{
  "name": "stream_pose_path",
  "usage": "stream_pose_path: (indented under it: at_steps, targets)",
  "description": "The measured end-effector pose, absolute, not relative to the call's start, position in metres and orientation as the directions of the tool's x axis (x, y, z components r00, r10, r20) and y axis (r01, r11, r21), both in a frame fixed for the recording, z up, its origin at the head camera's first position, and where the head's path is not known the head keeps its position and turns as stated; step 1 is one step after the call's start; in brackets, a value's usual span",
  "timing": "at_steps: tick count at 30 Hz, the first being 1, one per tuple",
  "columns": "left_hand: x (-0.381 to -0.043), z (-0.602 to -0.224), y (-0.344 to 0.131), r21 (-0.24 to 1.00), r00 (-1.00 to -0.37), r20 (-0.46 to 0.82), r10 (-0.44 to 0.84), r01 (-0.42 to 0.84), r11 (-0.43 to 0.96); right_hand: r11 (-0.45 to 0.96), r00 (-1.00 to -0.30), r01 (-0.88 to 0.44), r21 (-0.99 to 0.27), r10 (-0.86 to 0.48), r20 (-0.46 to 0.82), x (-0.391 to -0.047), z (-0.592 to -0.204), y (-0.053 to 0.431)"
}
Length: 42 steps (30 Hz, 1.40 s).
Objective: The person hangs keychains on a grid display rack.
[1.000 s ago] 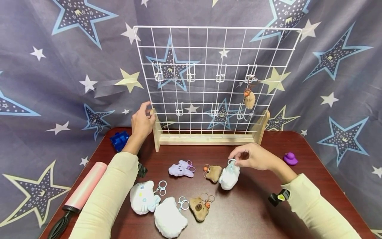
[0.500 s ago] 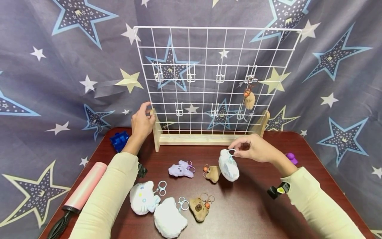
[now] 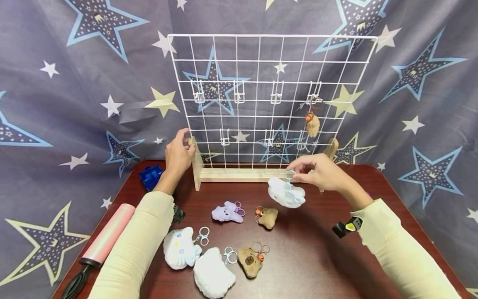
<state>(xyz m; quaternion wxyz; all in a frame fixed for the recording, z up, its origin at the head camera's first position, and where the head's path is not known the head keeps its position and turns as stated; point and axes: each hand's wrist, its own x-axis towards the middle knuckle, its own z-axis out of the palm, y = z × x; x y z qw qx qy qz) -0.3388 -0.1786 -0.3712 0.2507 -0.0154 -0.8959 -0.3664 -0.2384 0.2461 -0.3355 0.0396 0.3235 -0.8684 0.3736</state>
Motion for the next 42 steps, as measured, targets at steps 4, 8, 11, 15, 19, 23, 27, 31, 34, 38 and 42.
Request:
stream_pose_path:
  at_steps: [4,8,11,15,19,23,27,31,34,38,42]
  targets:
    - [-0.338,-0.372,-0.179,0.649,-0.878,0.452,-0.157,0.202,0.733,0.488,-0.773,-0.612,-0.622,-0.537,0.339,-0.242,-0.332,0.244]
    - [-0.338,-0.372,-0.179,0.648,-0.876,0.457,-0.155,0.209,0.732,0.473,-0.766,-0.623,-0.622,-0.528,0.366,-0.245,-0.328,0.241]
    - [-0.339,-0.372,-0.180,0.648,-0.872,0.464,-0.154,0.216,0.731,0.469,-0.769,-0.621,-0.628,-0.523,0.369,-0.247,-0.323,0.239]
    - [-0.339,-0.373,-0.180,0.646,-0.871,0.467,-0.153,0.218,0.732,0.468,-0.765,-0.628,-0.622,-0.518,0.382,-0.248,-0.316,0.236]
    - [-0.339,-0.374,-0.180,0.644,-0.870,0.470,-0.150,0.222,0.732,0.481,-0.779,-0.617,-0.623,-0.485,0.397,-0.250,-0.310,0.234]
    - [-0.340,-0.374,-0.181,0.642,-0.866,0.477,-0.151,0.226,0.733,0.494,-0.795,-0.601,-0.628,-0.445,0.412,-0.254,-0.302,0.232]
    - [-0.341,-0.375,-0.181,0.644,-0.864,0.480,-0.153,0.229,0.730,0.498,-0.796,-0.604,-0.622,-0.422,0.435,-0.258,-0.293,0.230]
    - [-0.341,-0.375,-0.181,0.646,-0.863,0.481,-0.153,0.231,0.727,0.480,-0.790,-0.612,-0.628,-0.403,0.462,-0.262,-0.282,0.226]
    - [-0.341,-0.375,-0.181,0.645,-0.862,0.483,-0.152,0.233,0.727,0.481,-0.793,-0.610,-0.630,-0.375,0.481,-0.265,-0.273,0.224]
    - [-0.341,-0.375,-0.182,0.645,-0.862,0.485,-0.151,0.235,0.727,0.514,-0.813,-0.580,-0.632,-0.319,0.487,-0.270,-0.260,0.219]
    - [-0.341,-0.375,-0.181,0.642,-0.864,0.482,-0.149,0.232,0.730,0.538,-0.824,-0.558,-0.632,-0.269,0.498,-0.273,-0.249,0.213]
